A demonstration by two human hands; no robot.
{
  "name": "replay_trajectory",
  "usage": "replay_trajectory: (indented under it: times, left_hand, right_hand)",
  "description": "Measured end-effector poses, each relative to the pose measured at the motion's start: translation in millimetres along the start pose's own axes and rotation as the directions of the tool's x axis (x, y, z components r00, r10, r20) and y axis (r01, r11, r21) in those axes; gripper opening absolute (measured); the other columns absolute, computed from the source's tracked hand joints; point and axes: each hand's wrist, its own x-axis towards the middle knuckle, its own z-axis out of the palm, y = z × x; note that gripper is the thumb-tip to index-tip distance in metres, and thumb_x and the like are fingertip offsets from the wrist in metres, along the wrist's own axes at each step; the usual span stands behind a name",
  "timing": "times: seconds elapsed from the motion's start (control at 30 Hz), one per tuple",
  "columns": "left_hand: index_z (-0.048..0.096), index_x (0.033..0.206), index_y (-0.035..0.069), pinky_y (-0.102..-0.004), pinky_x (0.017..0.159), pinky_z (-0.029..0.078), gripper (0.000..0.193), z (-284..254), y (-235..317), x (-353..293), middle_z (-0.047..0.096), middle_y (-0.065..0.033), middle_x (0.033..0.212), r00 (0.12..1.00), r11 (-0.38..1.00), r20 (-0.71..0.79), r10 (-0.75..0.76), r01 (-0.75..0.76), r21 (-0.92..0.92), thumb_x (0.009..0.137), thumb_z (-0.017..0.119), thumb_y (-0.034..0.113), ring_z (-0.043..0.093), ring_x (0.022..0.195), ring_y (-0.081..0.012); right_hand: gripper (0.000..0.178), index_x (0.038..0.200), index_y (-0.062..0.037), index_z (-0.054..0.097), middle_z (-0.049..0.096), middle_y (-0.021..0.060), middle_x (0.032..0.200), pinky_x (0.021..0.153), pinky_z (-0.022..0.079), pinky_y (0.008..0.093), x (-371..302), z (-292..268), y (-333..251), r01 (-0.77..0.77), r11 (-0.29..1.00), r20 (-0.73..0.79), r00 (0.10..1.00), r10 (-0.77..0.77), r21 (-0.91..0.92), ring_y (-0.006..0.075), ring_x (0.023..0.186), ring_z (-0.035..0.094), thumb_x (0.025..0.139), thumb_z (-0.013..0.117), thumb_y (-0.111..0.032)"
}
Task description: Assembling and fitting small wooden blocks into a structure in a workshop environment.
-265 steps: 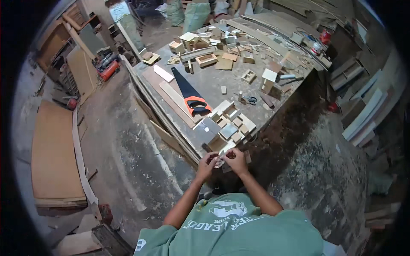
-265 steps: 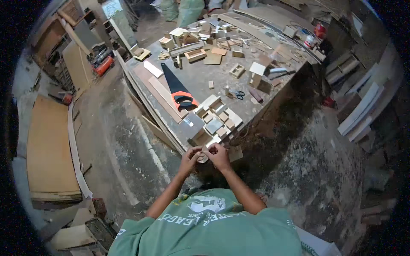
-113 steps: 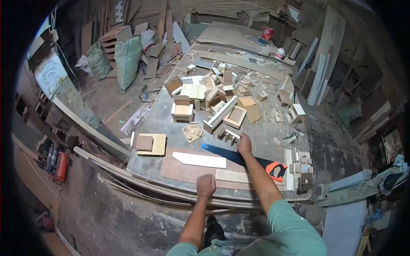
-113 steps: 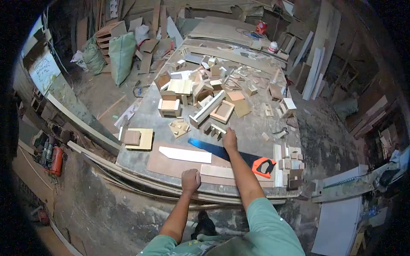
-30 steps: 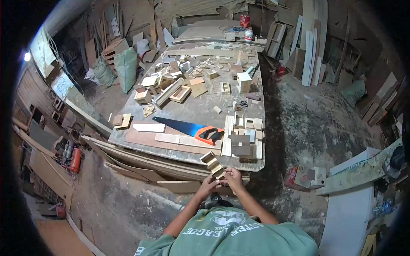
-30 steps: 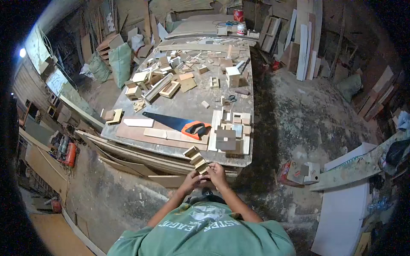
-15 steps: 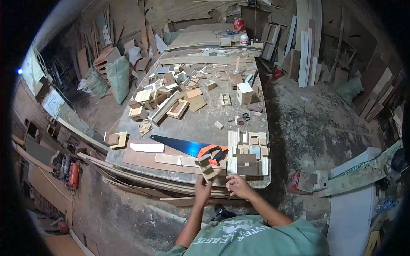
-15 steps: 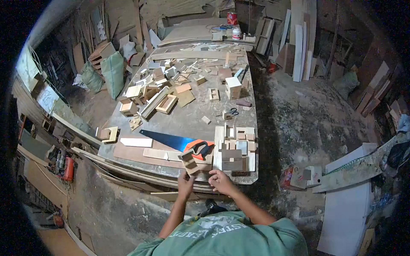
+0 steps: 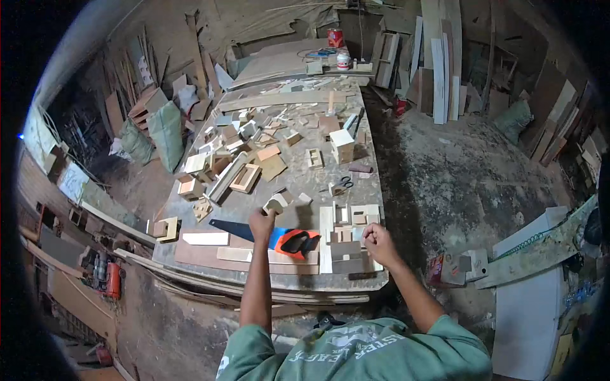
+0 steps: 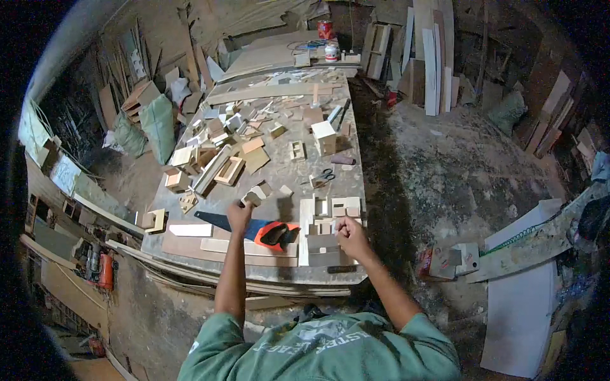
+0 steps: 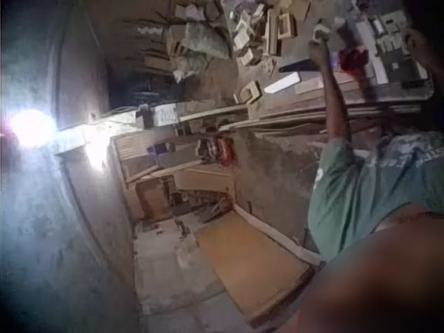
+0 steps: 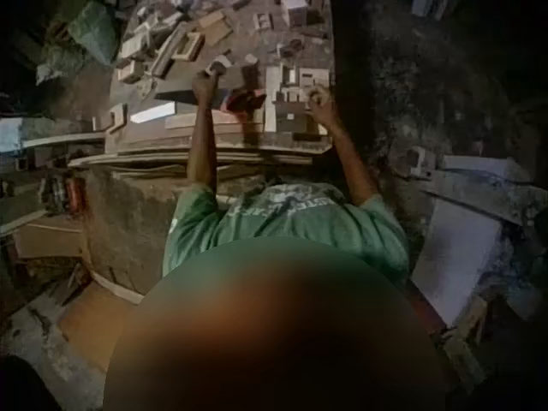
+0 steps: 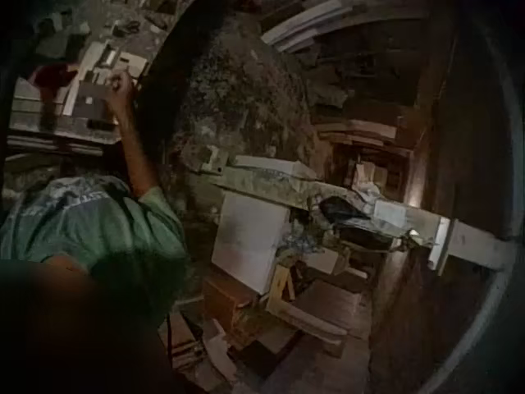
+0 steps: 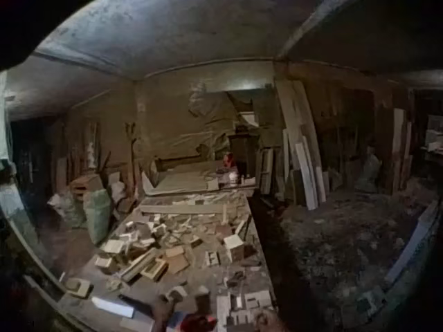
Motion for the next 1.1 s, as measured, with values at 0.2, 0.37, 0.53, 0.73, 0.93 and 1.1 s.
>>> replay_trajectory:
  times: [0.2, 0.37, 0.53, 0.73, 0.93, 1.1]
  left_hand:
    - [0.068, 0.073, -0.002, -0.0463, 0.065, 0.051, 0.035, 65, 20, 39, 0.064, -0.0257, 0.073, 0.990, 0.948, 0.135, 0.049, -0.088, 0.306, 0.075, 0.067, 0.033, 0.064, 0.071, -0.0410]
    - [0.067, 0.071, -0.003, -0.0481, 0.066, 0.052, 0.033, 98, 18, 42, 0.063, -0.0250, 0.072, 0.993, 0.922, 0.119, -0.019, -0.029, 0.387, 0.076, 0.064, 0.030, 0.065, 0.071, -0.0409]
    - [0.068, 0.081, -0.002, -0.0495, 0.071, 0.052, 0.034, 111, 44, 39, 0.065, -0.0236, 0.080, 0.991, 0.904, 0.127, -0.049, -0.010, 0.428, 0.079, 0.064, 0.032, 0.065, 0.078, -0.0401]
    - [0.055, 0.117, -0.001, -0.0507, 0.087, 0.047, 0.053, 114, 71, 25, 0.054, -0.0259, 0.114, 0.987, 0.829, 0.073, -0.145, 0.081, 0.554, 0.078, 0.067, 0.033, 0.055, 0.103, -0.0437]
    - [0.033, 0.137, -0.004, -0.0478, 0.093, 0.043, 0.081, 103, 106, -13, 0.049, -0.0304, 0.121, 0.972, 0.909, -0.234, 0.036, 0.066, 0.411, 0.074, 0.073, 0.028, 0.048, 0.114, -0.0452]
    - [0.029, 0.141, -0.005, -0.0428, 0.103, 0.036, 0.077, 161, 193, -58, 0.039, -0.0263, 0.137, 0.986, 0.996, -0.144, 0.078, -0.070, 0.056, 0.081, 0.071, 0.018, 0.044, 0.123, -0.0379]
  right_hand:
    - [0.010, 0.090, -0.0050, 0.053, 0.047, -0.0052, 0.065, 0.046, 0.038, 0.0200, 20, -112, 18, 0.038, 0.999, -0.075, 0.996, -0.040, -0.029, 0.0026, 0.052, 0.044, 0.085, 0.062, -0.001]
    - [0.016, 0.097, -0.0048, 0.055, 0.050, -0.0034, 0.071, 0.049, 0.043, 0.0208, 33, -220, 60, -0.081, 0.997, -0.046, 0.996, 0.081, -0.001, 0.0046, 0.061, 0.050, 0.082, 0.060, 0.002]
    - [0.020, 0.102, -0.0050, 0.056, 0.050, -0.0021, 0.068, 0.056, 0.048, 0.0265, 34, -315, 98, -0.188, 0.978, -0.058, 0.981, 0.183, -0.093, 0.0080, 0.062, 0.051, 0.084, 0.064, -0.003]
    - [0.028, 0.105, 0.0001, 0.064, 0.067, 0.0063, 0.078, 0.063, 0.051, 0.0288, 56, -374, 116, -0.214, 0.960, -0.003, 0.976, 0.217, -0.182, 0.0130, 0.069, 0.062, 0.080, 0.073, -0.009]
    - [0.030, 0.116, 0.0018, 0.062, 0.071, 0.0121, 0.089, 0.065, 0.053, 0.0262, 96, -357, 122, -0.242, 0.968, 0.140, 0.958, 0.250, -0.075, 0.0155, 0.077, 0.068, 0.088, 0.064, -0.007]
    - [0.033, 0.121, 0.0017, 0.058, 0.071, 0.0115, 0.097, 0.069, 0.053, 0.0263, 125, -362, 114, -0.163, 0.970, 0.223, 0.954, 0.202, -0.180, 0.0143, 0.083, 0.067, 0.089, 0.055, -0.003]
